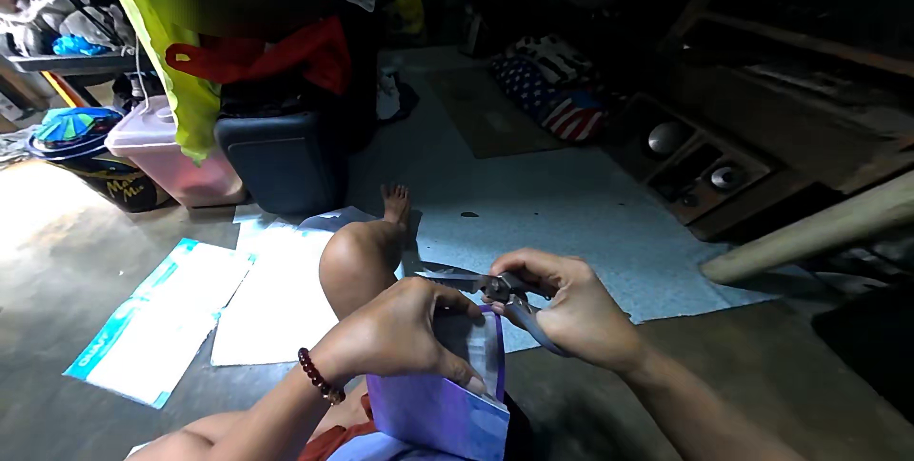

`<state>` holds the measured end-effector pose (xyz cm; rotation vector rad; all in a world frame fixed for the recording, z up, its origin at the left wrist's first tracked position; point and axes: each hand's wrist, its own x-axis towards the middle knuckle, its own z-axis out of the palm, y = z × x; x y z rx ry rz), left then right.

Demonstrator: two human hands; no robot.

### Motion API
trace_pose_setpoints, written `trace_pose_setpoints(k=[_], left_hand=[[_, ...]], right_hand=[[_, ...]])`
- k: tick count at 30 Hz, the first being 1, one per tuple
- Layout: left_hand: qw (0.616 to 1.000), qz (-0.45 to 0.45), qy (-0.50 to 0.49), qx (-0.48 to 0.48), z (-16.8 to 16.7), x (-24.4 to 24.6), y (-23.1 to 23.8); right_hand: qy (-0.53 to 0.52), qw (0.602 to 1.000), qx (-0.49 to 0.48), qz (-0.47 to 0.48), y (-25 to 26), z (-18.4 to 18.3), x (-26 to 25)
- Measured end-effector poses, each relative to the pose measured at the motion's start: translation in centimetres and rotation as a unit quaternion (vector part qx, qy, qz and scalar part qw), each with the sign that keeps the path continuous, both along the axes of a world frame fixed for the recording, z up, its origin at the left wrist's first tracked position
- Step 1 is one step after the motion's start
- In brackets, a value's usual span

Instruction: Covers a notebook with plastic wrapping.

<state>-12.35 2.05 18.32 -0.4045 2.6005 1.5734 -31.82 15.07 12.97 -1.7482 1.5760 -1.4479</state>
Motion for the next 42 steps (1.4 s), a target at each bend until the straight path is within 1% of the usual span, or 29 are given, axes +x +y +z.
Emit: trace_pose_setpoints(k=[7, 12, 15, 18, 21, 23, 26, 28, 30, 32, 33, 36, 37, 39, 42], left_hand=[[1.000, 0.009, -0.008, 0.007, 0.0, -0.1, -0.1], [0.999, 0.025, -0.010, -0.020, 0.3, 0.0, 0.3], [0.999, 0.022, 0.002, -0.032, 0.1, 0.0, 0.3], [0.999, 0.018, 0.024, -0.019, -0.3, -0.1, 0.2], [0.999, 0.015, 0.022, -0.017, -0.5, -0.1, 0.0], [1.000, 0.005, 0.023, -0.019, -0.7, -0.3, -0.3], [1.000, -0.004, 0.014, -0.006, -0.8, -0.4, -0.6], [1.000, -0.002, 0.010, 0.008, -0.8, -0.4, -0.8], [1.000, -0.003, 0.014, 0.015, -1.0, -0.3, -0.9], [1.000, -0.005, 0.023, 0.017, -1.2, -0.3, -1.1], [0.999, -0.009, 0.029, 0.017, -1.3, -0.2, -1.1], [0.999, -0.014, 0.040, 0.009, -1.2, 0.3, -1.0], [0.999, -0.015, 0.045, 0.004, -1.2, 0.5, -0.9], [0.998, -0.015, 0.057, -0.005, -1.3, 0.8, -0.8], [0.996, -0.030, 0.080, -0.016, -1.4, 1.0, -0.7]], right_hand=[[0.018, 1.000, 0.006, 0.007, -0.4, 0.2, -0.1], [0.057, 0.998, -0.005, -0.001, -0.6, 0.3, 0.1], [0.068, 0.998, -0.013, 0.011, -0.8, 0.4, 0.2], [0.065, 0.997, -0.007, 0.028, -1.0, 0.5, 0.2], [0.031, 0.998, 0.026, 0.037, -1.2, 0.7, 0.0], [-0.016, 0.996, 0.079, 0.033, -1.4, 1.0, -0.3], [-0.088, 0.983, 0.161, 0.021, -1.6, 1.7, -0.5], [-0.112, 0.976, 0.185, 0.008, -1.8, 1.8, -0.6], [-0.119, 0.975, 0.186, -0.003, -1.9, 1.7, -0.7], [-0.105, 0.980, 0.171, -0.012, -1.8, 1.5, -1.1], [-0.091, 0.983, 0.159, -0.002, -1.7, 1.3, -1.8], [-0.018, 0.989, 0.126, 0.069, -0.9, 1.4, -5.0], [0.013, 0.988, 0.131, 0.087, -0.5, 1.8, -5.9], [0.052, 0.979, 0.169, 0.100, 0.6, 2.6, -7.5], [0.065, 0.965, 0.236, 0.093, 2.0, 3.5, -8.9]])
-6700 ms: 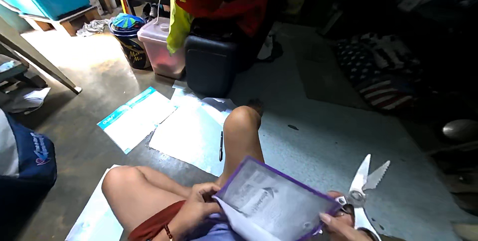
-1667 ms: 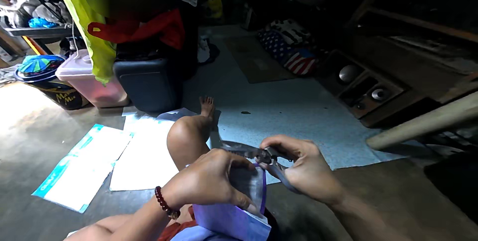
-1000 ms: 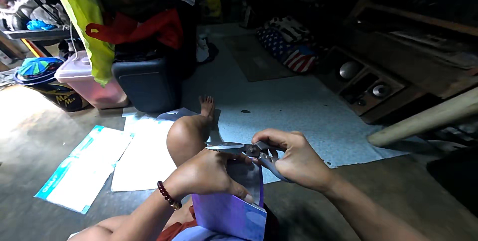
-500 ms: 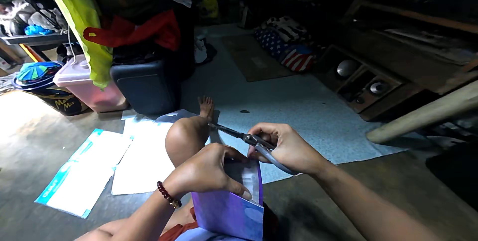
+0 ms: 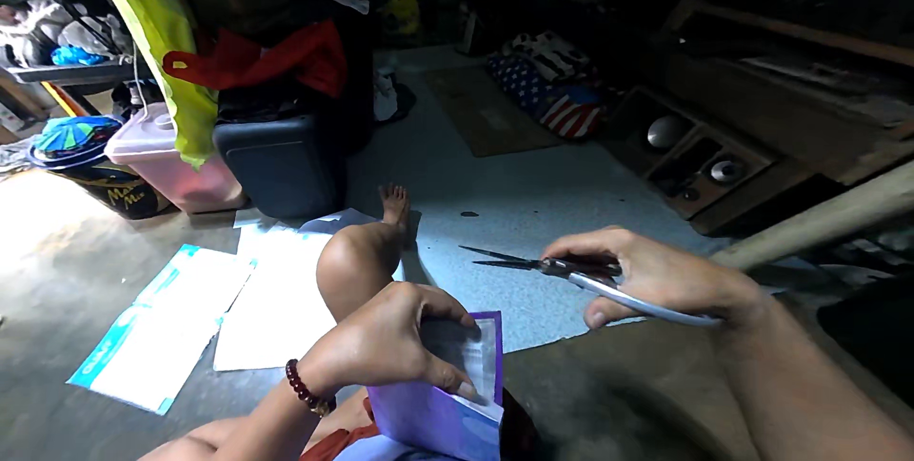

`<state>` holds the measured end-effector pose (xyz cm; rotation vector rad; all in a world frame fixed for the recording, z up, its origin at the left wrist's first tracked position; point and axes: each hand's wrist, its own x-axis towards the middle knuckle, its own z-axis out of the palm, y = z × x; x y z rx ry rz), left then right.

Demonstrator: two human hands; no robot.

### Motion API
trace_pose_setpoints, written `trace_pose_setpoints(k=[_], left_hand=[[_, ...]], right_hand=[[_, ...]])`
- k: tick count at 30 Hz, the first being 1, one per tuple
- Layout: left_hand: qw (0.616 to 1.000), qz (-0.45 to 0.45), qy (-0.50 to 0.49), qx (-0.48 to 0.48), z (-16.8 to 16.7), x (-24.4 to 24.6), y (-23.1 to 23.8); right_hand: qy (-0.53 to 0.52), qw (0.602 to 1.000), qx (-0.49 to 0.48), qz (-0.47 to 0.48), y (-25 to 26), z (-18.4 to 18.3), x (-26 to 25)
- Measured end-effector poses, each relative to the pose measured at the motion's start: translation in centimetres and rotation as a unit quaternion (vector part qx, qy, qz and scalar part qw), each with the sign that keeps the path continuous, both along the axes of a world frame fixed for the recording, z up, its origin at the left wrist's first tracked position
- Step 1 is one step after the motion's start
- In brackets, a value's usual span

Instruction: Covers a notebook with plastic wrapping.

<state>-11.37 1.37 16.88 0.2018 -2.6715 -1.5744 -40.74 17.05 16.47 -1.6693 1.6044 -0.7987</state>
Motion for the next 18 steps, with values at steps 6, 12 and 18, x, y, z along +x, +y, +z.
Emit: trace_pose_setpoints(k=[6, 12, 18], left_hand=[[0.997, -0.064, 0.046, -0.002, -0.2, -0.4, -0.1], [0.997, -0.058, 0.039, -0.008, 0.1, -0.6, -0.1], [0.988, 0.069, 0.111, -0.080, -1.2, -0.5, 0.1]], right_hand=[[-0.009, 1.000, -0.001, 0.009, 1.5, -1.0, -0.5], [-0.132, 0.981, -0.127, -0.060, 0.9, -4.8, 4.7], [-0.290, 0.920, -0.221, -0.142, -1.2, -6.0, 10.5]])
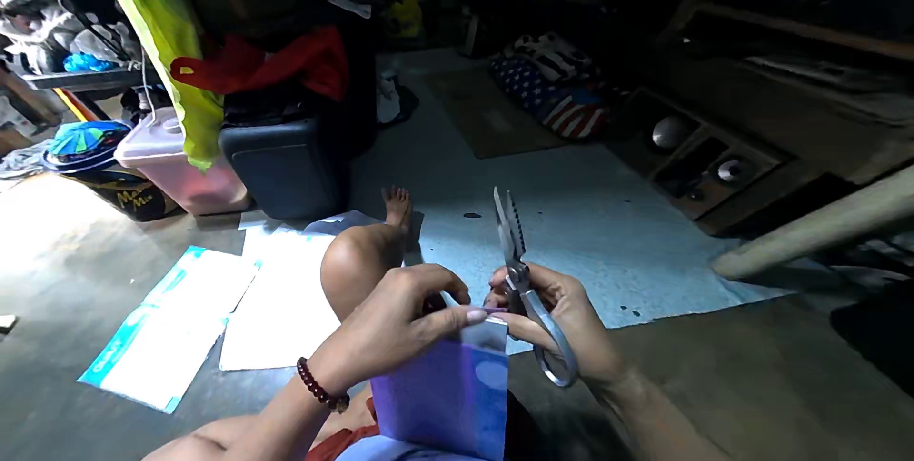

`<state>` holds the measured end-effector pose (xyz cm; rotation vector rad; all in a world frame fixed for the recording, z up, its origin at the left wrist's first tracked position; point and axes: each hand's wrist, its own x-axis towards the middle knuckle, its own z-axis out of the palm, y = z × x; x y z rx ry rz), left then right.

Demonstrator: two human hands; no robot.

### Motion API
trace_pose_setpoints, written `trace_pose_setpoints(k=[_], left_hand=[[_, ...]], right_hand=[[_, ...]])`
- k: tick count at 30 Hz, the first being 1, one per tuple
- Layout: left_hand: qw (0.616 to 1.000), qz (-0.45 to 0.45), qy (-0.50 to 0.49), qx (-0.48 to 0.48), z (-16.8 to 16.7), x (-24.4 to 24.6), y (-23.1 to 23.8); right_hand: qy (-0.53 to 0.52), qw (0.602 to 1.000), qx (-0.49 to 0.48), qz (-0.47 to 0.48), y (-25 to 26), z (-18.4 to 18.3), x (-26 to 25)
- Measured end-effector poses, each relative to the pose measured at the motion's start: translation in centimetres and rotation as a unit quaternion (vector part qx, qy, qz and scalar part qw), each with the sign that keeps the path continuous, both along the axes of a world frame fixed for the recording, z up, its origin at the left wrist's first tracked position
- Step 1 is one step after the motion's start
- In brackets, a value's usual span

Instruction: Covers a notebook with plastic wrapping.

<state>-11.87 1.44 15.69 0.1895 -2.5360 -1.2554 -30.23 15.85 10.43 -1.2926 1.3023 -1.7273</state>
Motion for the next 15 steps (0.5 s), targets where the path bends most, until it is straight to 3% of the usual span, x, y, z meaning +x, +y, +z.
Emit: trace_pose_setpoints(k=[5, 15], left_hand=[[0.996, 0.029, -0.052, -0.061, -0.6, 1.6, -1.5], [0.990, 0.072, 0.069, -0.100, -2.9, 2.5, -0.6]], right_hand=[[-0.031, 1.000, 0.002, 0.000, -0.5, 0.0, 0.2], [-0.075, 0.995, -0.053, 0.027, 0.0, 0.0, 0.7]])
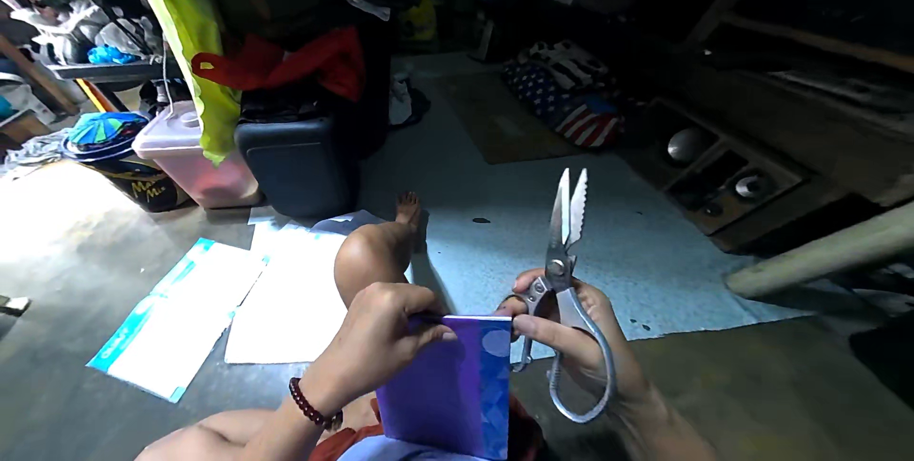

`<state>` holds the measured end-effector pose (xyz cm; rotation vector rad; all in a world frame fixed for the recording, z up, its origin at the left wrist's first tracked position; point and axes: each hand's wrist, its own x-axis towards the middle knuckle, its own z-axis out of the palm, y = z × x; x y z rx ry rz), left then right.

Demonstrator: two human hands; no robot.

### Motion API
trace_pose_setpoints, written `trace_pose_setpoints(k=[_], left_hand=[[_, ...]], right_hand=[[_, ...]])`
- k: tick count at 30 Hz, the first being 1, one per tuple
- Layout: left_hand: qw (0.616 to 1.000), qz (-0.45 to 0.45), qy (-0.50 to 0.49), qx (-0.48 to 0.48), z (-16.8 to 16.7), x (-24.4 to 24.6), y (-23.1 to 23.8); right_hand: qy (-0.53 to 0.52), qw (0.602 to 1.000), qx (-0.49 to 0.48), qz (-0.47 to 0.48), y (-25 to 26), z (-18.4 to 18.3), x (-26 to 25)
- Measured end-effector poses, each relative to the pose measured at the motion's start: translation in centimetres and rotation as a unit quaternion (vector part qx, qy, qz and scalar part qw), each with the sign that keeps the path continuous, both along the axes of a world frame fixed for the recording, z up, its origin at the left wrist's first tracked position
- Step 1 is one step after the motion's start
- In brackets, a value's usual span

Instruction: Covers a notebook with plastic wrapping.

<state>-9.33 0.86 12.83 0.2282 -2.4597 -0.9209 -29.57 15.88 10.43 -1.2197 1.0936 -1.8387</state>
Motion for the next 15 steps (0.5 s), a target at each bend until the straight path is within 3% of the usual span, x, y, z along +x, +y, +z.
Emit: trace_pose_setpoints(k=[9, 12, 15], left_hand=[[0.996, 0.060, 0.009, -0.070, 0.4, 1.8, 0.6], [0.991, 0.094, 0.051, 0.079, -0.8, 3.9, -0.1], [0.929, 0.099, 0.145, 0.326, -3.5, 4.9, 0.9]], right_hand=[[0.096, 0.993, -0.065, -0.033, -0.1, -0.1, 0.6], [0.112, 0.991, -0.062, -0.029, 0.2, 0.1, 0.5], [0.114, 0.991, -0.063, -0.020, 0.0, 0.0, 0.2]])
